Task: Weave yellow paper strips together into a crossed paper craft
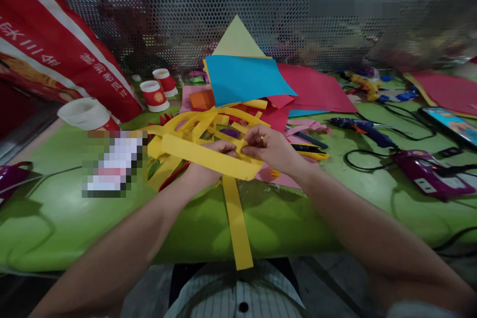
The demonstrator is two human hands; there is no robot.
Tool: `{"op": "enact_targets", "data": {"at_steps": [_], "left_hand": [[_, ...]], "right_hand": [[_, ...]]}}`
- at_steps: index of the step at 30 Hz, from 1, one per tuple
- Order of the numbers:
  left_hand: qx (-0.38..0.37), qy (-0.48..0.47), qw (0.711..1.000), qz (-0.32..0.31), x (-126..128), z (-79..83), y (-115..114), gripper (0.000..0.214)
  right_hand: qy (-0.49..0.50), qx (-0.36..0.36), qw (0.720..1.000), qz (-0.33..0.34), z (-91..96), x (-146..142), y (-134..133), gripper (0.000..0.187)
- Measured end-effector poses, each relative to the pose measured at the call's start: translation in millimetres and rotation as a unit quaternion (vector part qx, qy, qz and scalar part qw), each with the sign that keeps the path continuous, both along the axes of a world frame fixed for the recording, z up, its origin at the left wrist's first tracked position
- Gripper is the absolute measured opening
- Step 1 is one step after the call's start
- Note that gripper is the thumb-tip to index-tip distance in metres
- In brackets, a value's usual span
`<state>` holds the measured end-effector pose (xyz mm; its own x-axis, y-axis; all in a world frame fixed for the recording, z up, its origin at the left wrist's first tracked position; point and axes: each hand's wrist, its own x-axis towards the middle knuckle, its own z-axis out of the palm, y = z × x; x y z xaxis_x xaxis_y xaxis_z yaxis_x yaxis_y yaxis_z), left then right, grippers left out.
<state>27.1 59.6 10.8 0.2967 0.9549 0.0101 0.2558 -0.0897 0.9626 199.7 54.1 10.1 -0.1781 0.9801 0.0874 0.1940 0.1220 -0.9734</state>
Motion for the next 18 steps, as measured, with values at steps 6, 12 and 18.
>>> {"op": "enact_targets", "data": {"at_steps": [6,12,18], "left_hand": [[0.114,0.114,0.987,-0.026,-2.9,12.9,-3.4,0.012],[0.077,0.094,0.992,-0.027,-2.5,16.2,-4.9,0.012],[0.053,0.05,0.996,-0.044,-2.5,17.1,-6.0,0.015]], "right_hand": [[0.002,0.002,1.0,0.009,6.8,0.5,-0.3,0.012],[0.004,0.0,1.0,0.018,12.0,1.3,-2.8,0.01],[-0.005,0.006,1.0,0.017,12.1,-0.1,-5.1,0.009]]}}
